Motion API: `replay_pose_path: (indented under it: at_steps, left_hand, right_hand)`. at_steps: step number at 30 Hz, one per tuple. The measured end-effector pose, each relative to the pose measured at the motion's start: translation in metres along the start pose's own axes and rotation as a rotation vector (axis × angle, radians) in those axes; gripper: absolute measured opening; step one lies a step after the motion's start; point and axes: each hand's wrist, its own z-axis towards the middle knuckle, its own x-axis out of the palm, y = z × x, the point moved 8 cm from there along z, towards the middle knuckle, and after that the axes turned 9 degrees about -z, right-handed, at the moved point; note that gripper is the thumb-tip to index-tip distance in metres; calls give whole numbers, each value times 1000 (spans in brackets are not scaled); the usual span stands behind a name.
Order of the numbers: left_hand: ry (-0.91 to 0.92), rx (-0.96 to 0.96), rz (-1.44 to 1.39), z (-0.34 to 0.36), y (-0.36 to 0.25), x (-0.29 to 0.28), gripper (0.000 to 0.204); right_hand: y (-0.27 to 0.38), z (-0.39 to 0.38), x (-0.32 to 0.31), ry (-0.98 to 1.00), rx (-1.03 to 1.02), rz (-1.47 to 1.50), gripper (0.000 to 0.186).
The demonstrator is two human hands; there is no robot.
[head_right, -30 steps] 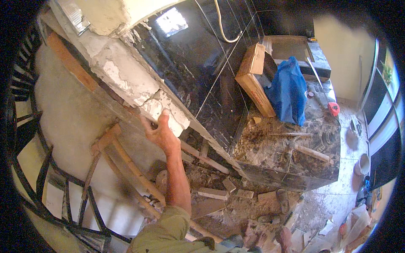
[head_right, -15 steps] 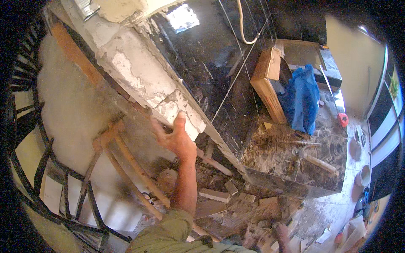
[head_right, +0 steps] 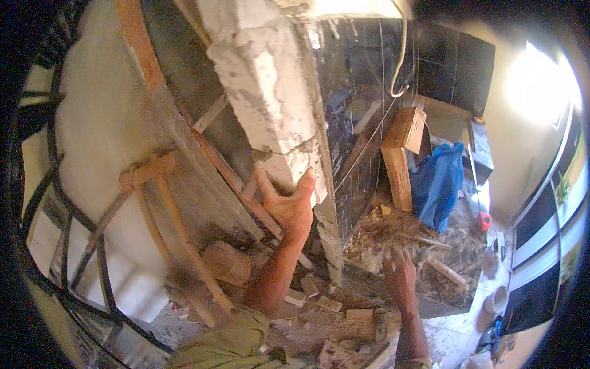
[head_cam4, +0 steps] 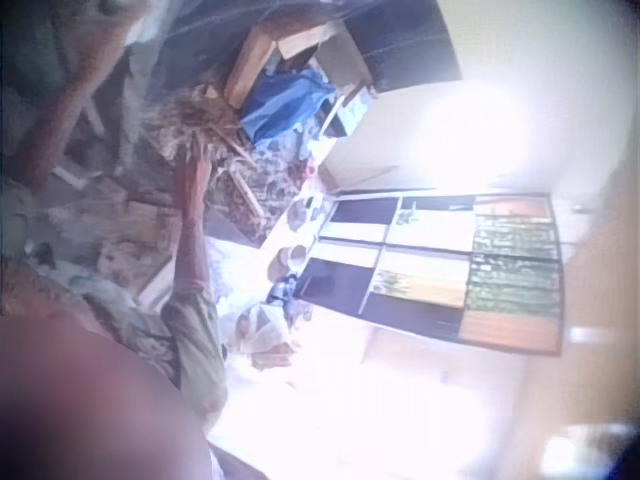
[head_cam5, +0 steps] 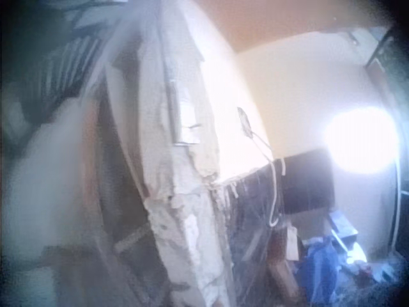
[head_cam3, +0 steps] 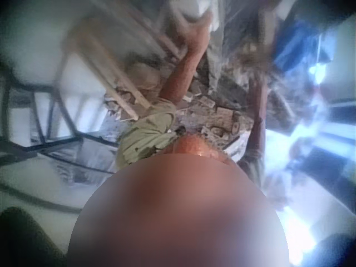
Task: The person applies mortar to a brick with a trowel, places the brick onto a wall, and secures it by hitting it with a hammer before smoothing additional mortar along the joint.
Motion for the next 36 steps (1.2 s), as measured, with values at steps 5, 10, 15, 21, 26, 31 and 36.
replay_pose_path:
  at_steps: [5,10,15,21,26,31,36]
  left_hand:
    - [-10,133,-31,1,0,0,92]
    - [-10,283,48,2,-17,3,92]
    - [-64,386,73,-1,-12,2,92]
    - [-100,441,73,4,-10,-7,87]
    - [-41,326,66,7,-6,-9,87]
    - [292,377,46,10,3,-13,112]
    - [457,-19,-272,17,35,-49,101]
  right_hand:
    - [132,54,-86,-265,-287,80,41]
    - [191,101,-119,-420,-380,75,68]
    - [226,122,-105,-391,-285,2,94]
    - [265,124,-94,-431,-187,46,112]
    - [262,131,-91,-418,-205,67,116]
    - [260,135,-96,-416,-225,79,119]
    - [260,135,-97,-390,-181,38,118]
